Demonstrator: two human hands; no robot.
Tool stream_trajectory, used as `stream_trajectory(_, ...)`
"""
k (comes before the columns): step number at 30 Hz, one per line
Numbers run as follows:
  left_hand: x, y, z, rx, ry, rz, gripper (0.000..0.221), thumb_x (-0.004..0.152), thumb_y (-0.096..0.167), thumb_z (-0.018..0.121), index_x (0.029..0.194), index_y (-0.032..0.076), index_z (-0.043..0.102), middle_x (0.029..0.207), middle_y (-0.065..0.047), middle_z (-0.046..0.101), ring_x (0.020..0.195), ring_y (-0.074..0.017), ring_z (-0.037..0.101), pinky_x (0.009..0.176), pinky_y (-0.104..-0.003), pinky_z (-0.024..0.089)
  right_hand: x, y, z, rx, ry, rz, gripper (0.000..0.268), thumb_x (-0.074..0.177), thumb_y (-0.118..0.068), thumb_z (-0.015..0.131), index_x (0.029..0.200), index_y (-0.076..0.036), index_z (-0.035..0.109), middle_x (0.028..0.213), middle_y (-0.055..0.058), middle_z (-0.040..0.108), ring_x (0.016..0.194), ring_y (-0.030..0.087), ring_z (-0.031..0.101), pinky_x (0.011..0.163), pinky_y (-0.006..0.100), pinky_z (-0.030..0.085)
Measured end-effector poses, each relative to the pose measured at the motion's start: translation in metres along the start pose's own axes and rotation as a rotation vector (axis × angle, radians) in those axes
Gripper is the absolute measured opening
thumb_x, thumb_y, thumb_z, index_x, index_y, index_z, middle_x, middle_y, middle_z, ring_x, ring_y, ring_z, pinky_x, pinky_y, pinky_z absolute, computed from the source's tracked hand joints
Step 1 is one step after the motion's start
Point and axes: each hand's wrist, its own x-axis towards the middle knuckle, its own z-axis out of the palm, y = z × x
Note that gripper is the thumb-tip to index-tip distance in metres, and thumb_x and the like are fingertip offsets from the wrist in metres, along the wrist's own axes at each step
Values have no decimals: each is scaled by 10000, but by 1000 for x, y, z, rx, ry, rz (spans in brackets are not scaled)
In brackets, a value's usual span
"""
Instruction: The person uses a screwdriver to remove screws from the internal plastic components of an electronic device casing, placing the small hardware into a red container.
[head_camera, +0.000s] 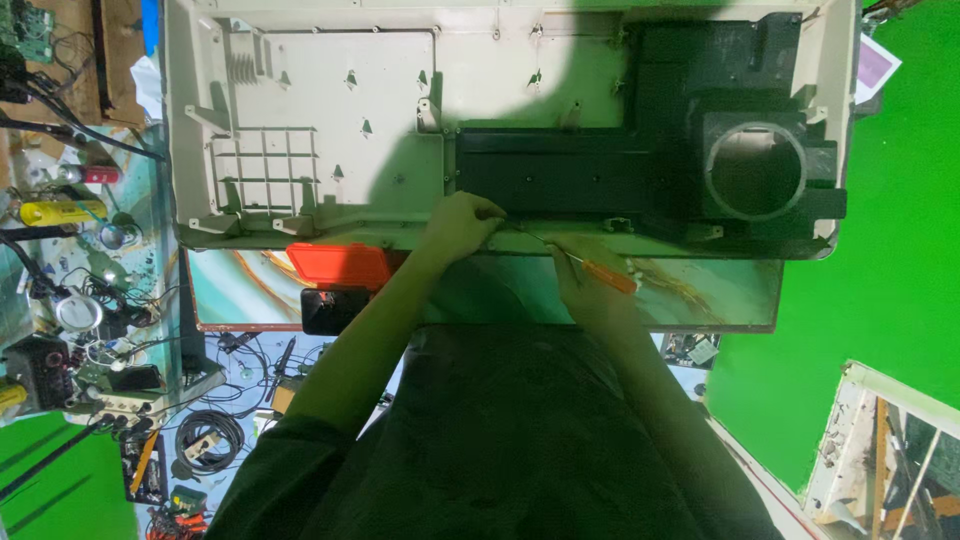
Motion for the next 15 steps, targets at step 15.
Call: stream_trajectory(15,2,6,4,-16,13,-86,374,885,358,610,1114,116,780,1028,-161,769,969,-326,736,892,-424,556,12,22,22,-16,94,-445,209,1066,-197,548,1128,-49,683,922,115,703,759,238,685,680,356,557)
